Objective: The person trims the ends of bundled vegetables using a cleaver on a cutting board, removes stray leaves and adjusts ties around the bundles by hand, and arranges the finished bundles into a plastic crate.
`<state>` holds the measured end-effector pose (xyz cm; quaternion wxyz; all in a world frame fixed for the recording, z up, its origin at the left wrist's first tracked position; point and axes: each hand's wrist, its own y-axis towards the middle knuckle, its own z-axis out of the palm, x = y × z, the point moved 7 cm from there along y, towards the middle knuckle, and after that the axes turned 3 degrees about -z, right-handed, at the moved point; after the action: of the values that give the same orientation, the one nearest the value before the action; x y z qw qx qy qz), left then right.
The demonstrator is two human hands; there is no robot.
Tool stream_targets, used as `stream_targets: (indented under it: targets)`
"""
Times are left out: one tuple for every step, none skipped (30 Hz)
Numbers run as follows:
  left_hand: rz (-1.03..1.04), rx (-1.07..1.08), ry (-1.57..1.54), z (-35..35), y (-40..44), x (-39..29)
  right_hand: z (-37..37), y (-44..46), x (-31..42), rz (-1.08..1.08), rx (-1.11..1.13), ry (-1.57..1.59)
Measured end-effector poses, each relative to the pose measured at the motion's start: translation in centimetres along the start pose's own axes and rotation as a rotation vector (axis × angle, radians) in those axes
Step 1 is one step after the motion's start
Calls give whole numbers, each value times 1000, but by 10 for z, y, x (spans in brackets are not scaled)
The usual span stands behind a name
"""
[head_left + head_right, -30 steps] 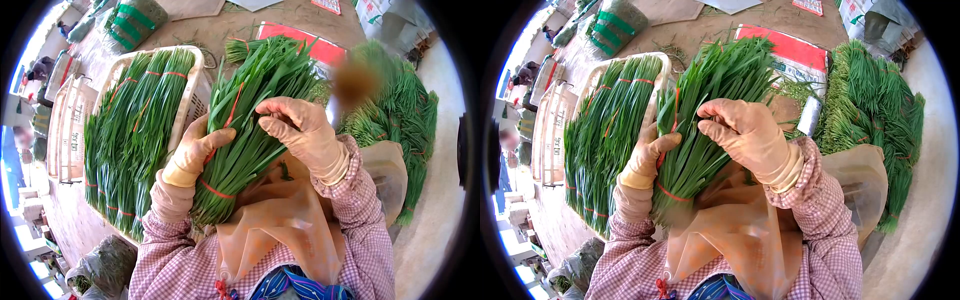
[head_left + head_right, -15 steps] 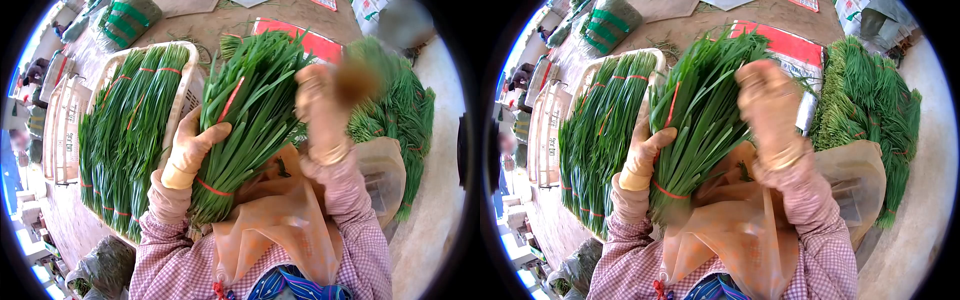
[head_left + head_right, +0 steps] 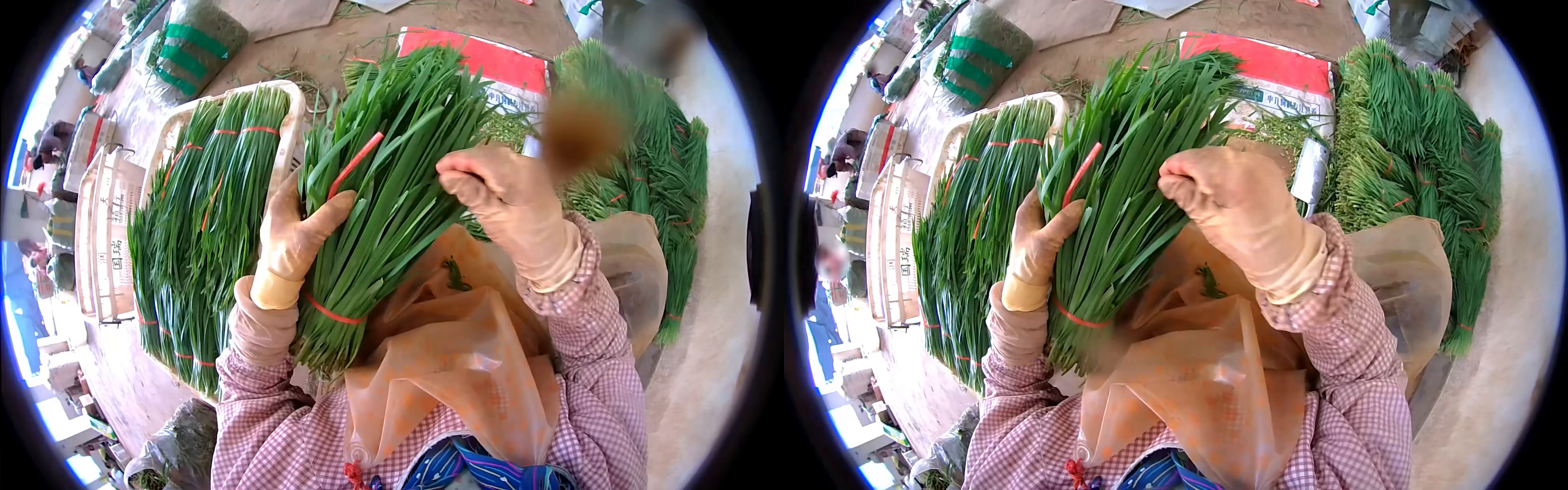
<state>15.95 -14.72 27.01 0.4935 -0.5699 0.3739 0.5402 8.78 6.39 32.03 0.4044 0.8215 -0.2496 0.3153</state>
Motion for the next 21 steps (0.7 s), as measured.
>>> stream_targets:
  targets:
    - [39,11,17,0,2,-1,8,2,0,28,84,-95]
    - [36,6,17,-1,2,-3,17,4,-1,55,171,-189]
    - [-4,37,49,0,2,-4,23,6,2,95,203,-177]
    - [-43,70,81,0,3,-3,25,6,2,95,205,-174]
    - [4,85,168,-3,6,-5,28,7,5,29,208,-249]
    - [5,81,168,-4,8,-7,32,8,7,-40,210,-326]
    - [-11,97,282,-4,9,-9,23,7,2,-67,46,-397]
    - [-26,112,395,-4,11,-10,9,9,-4,-99,-107,-507]
    - [-46,87,348,-3,12,-7,-11,5,-22,177,-210,-355]
    - [-45,78,344,-1,12,-5,-25,-3,-37,452,-306,-196]
    - [-93,18,259,-4,12,1,-24,-3,-33,446,-300,-194]
    - [-142,-40,173,-5,11,6,-25,-3,-17,272,-371,-111]
    - [-113,-31,32,1,9,3,-27,-4,0,101,-441,-27]
    - [-114,-33,30,5,6,0,-18,2,28,-148,-282,-252]
    - [-118,-44,-7,8,2,-2,-5,6,36,-246,-220,-166]
    - [-116,-54,-46,10,2,-3,6,10,44,-348,-160,-83]
    - [-121,-78,2,6,2,1,7,13,46,-351,-158,-84]
    - [-116,-81,1,6,2,3,18,19,37,-197,-16,-54]
    - [-102,-82,-9,6,2,3,29,22,27,-45,123,-22]
    - [-89,-82,-18,6,1,2,32,25,28,-52,121,-20]
    - [-86,-77,-59,7,0,1,40,26,27,-38,204,-68]
